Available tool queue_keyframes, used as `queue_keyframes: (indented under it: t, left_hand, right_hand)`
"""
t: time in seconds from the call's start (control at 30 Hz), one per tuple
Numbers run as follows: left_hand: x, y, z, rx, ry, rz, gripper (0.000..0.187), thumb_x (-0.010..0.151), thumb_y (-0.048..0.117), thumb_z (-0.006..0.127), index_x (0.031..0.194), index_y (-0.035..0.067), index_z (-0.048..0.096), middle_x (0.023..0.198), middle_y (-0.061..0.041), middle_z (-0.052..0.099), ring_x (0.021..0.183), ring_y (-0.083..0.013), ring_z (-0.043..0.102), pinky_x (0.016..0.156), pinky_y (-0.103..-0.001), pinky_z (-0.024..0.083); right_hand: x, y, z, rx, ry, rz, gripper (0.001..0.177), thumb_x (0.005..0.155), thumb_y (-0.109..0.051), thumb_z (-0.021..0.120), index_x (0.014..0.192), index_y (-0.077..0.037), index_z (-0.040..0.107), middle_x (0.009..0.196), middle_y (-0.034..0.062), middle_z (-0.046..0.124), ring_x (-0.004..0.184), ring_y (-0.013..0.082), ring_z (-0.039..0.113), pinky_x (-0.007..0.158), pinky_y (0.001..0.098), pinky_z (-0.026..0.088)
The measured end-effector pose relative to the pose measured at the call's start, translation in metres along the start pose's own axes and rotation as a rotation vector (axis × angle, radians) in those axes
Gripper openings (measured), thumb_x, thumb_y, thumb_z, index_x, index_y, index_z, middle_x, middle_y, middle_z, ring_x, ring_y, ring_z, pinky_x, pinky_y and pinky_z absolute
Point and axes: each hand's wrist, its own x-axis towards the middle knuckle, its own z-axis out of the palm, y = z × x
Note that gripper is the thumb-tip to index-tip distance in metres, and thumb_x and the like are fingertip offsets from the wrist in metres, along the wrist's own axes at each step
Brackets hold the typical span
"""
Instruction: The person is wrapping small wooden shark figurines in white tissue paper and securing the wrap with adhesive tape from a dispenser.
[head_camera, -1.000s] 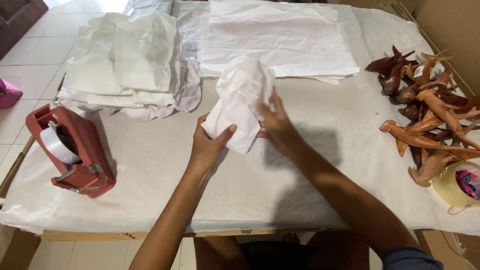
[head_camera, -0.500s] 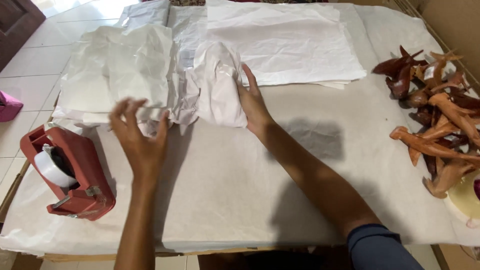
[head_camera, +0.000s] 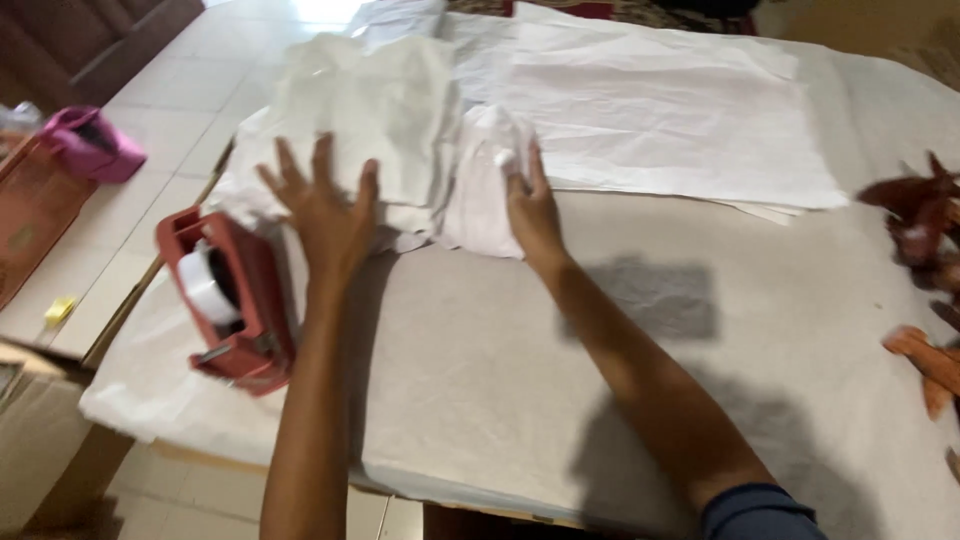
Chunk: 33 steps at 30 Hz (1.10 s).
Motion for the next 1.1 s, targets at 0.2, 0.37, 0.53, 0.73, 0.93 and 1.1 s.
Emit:
queue_keyframes:
  t: [0.2, 0.37, 0.53, 0.73, 0.93, 1.1]
  left_hand:
    - [0.007, 0.009, -0.011, -0.012, -0.107, -0.105, 0.059, 0.103, 0.059, 0.065, 0.149, 0.024, 0.053, 0.162, -0.02, 0.022, 0.148, -0.0538, 0.004, 0.1, -0.089, 0.026]
    - [0.015, 0.0, -0.015, 0.015, -0.134, -0.102, 0.061, 0.101, 0.059, 0.066, 0.15, 0.025, 0.052, 0.163, -0.02, 0.021, 0.148, -0.0532, 0.004, 0.1, -0.089, 0.028]
    - [0.025, -0.002, -0.016, 0.043, -0.132, -0.144, 0.059, 0.102, 0.054, 0.064, 0.15, 0.022, 0.051, 0.162, -0.022, 0.021, 0.148, -0.0527, 0.005, 0.103, -0.087, 0.027]
    - [0.039, -0.009, -0.017, 0.042, -0.14, -0.25, 0.06, 0.102, 0.057, 0.061, 0.151, 0.025, 0.05, 0.164, -0.019, 0.018, 0.149, -0.0497, 0.003, 0.107, -0.084, 0.026]
    - [0.044, -0.004, -0.018, 0.061, -0.104, -0.29, 0.061, 0.102, 0.056, 0.059, 0.151, 0.022, 0.05, 0.163, -0.02, 0.018, 0.149, -0.0489, 0.003, 0.11, -0.082, 0.025]
    - [0.044, -0.006, -0.013, 0.074, -0.073, -0.295, 0.06, 0.104, 0.054, 0.059, 0.152, 0.02, 0.05, 0.163, -0.02, 0.016, 0.148, -0.0489, 0.001, 0.11, -0.082, 0.025]
  right_hand:
    - [-0.004, 0.013, 0.011, -0.08, -0.175, -0.149, 0.103, 0.094, -0.049, 0.076, 0.166, -0.018, 0.009, 0.155, 0.0363, 0.033, 0.148, 0.049, 0.034, 0.122, 0.054, 0.029]
    - [-0.013, 0.017, 0.039, -0.102, -0.128, -0.182, 0.106, 0.09, -0.044, 0.078, 0.164, -0.008, 0.011, 0.158, 0.0344, 0.034, 0.149, 0.0452, 0.034, 0.124, 0.0535, 0.027]
    - [-0.026, -0.004, 0.048, -0.09, -0.14, -0.16, 0.105, 0.09, -0.044, 0.074, 0.165, -0.009, 0.01, 0.164, 0.0302, 0.027, 0.153, 0.0449, 0.027, 0.125, 0.054, 0.022]
    - [-0.007, 0.002, 0.074, -0.059, -0.17, -0.109, 0.107, 0.087, -0.047, 0.074, 0.166, -0.015, 0.009, 0.161, 0.0283, 0.032, 0.152, 0.0405, 0.031, 0.126, 0.0493, 0.027]
    - [0.004, -0.005, 0.078, -0.015, -0.278, -0.1, 0.106, 0.089, -0.051, 0.07, 0.166, -0.012, 0.008, 0.161, 0.0296, 0.034, 0.153, 0.041, 0.031, 0.125, 0.0506, 0.026]
    - [0.015, -0.002, 0.072, -0.156, -0.225, -0.039, 0.098, 0.092, -0.052, 0.065, 0.166, -0.016, 0.01, 0.157, 0.0251, 0.043, 0.148, 0.0359, 0.042, 0.12, 0.0496, 0.036]
